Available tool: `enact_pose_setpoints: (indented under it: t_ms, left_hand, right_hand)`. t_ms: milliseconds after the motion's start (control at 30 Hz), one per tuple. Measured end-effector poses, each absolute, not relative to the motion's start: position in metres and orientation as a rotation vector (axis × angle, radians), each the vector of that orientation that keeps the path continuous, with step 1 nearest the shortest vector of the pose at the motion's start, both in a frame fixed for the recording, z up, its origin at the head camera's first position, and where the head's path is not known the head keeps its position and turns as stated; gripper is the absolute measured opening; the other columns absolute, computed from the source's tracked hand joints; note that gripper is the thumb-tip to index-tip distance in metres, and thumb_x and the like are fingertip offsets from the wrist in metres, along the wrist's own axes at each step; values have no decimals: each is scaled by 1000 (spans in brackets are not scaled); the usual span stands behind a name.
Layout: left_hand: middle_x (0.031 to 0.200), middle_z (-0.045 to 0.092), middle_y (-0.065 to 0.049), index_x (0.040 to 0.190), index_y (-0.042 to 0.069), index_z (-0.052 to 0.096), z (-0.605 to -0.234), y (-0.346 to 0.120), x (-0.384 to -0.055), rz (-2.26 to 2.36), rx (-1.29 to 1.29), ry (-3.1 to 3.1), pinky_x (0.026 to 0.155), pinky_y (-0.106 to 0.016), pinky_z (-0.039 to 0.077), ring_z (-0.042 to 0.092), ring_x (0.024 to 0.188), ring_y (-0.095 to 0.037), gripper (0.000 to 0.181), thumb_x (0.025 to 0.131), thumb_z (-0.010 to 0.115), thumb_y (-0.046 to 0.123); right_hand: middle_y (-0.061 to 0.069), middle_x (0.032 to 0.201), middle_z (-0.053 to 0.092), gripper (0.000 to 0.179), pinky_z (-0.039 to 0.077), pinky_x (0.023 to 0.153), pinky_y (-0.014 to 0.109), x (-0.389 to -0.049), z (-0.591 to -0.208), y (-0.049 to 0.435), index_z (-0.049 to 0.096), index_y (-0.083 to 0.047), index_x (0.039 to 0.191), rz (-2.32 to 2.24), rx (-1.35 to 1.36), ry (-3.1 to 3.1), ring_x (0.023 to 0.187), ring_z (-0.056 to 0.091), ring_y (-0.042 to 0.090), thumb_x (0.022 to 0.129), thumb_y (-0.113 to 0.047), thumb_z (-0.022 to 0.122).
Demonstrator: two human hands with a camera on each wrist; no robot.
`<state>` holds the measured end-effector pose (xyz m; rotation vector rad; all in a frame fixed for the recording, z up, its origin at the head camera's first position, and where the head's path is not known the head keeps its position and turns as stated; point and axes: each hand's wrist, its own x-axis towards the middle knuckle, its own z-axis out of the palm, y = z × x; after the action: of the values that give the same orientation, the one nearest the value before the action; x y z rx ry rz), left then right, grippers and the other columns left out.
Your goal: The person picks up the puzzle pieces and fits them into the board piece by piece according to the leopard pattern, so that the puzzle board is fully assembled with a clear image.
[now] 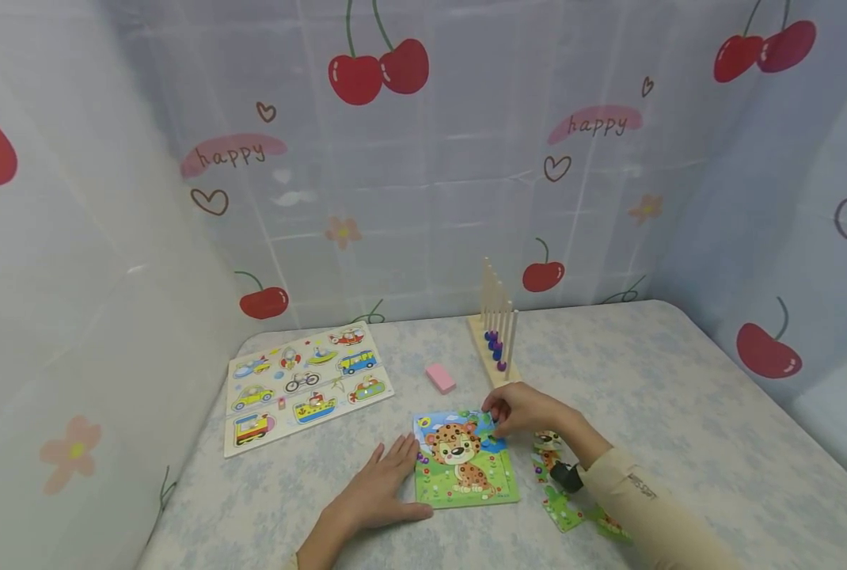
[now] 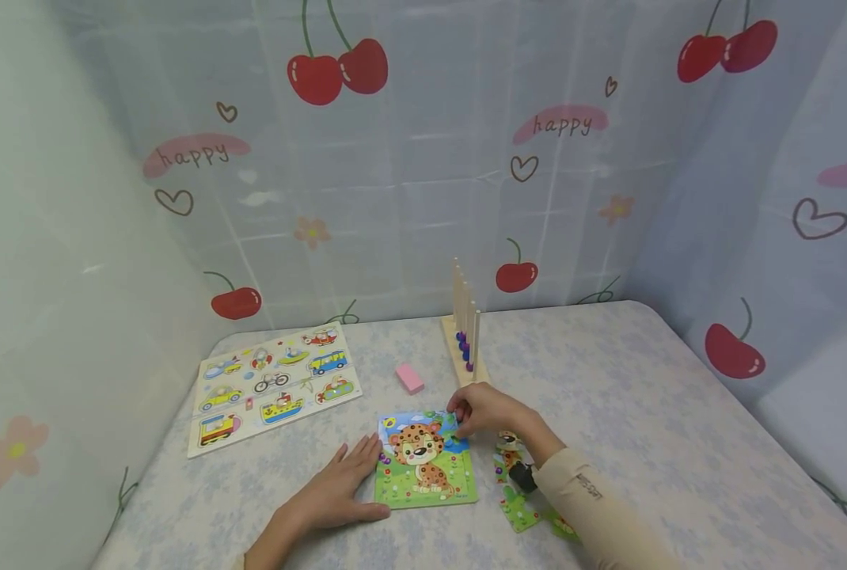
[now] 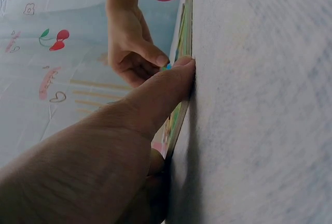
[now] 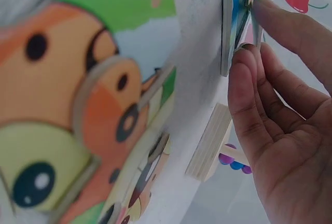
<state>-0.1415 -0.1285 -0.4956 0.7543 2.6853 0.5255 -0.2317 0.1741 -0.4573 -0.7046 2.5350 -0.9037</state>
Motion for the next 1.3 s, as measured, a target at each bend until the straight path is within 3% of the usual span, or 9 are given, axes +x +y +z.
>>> enact_pose_setpoints:
  t_ms: [767,1300]
  left_hand:
    - [164,18,-8,155,8,24,-498,-128,-142,494,761,2699,123,-55,15,17,152,-27,105,80,60,72]
    - [163,19,-9,154,6,25,-497,-128,-141,492,759,2708,123,-55,15,18,152,-28,104,80,61,70]
  right_hand:
    - [2,86,64,34,49,66,20,-231,-457,172,68,-5,104,-802,-790,2573,76,56,10,75,-12,84]
    - [-2,85,64,27,49,64,20,-232,-460,168,70,-7,102,-742,-821,2624,73,54,4,78,-15,81]
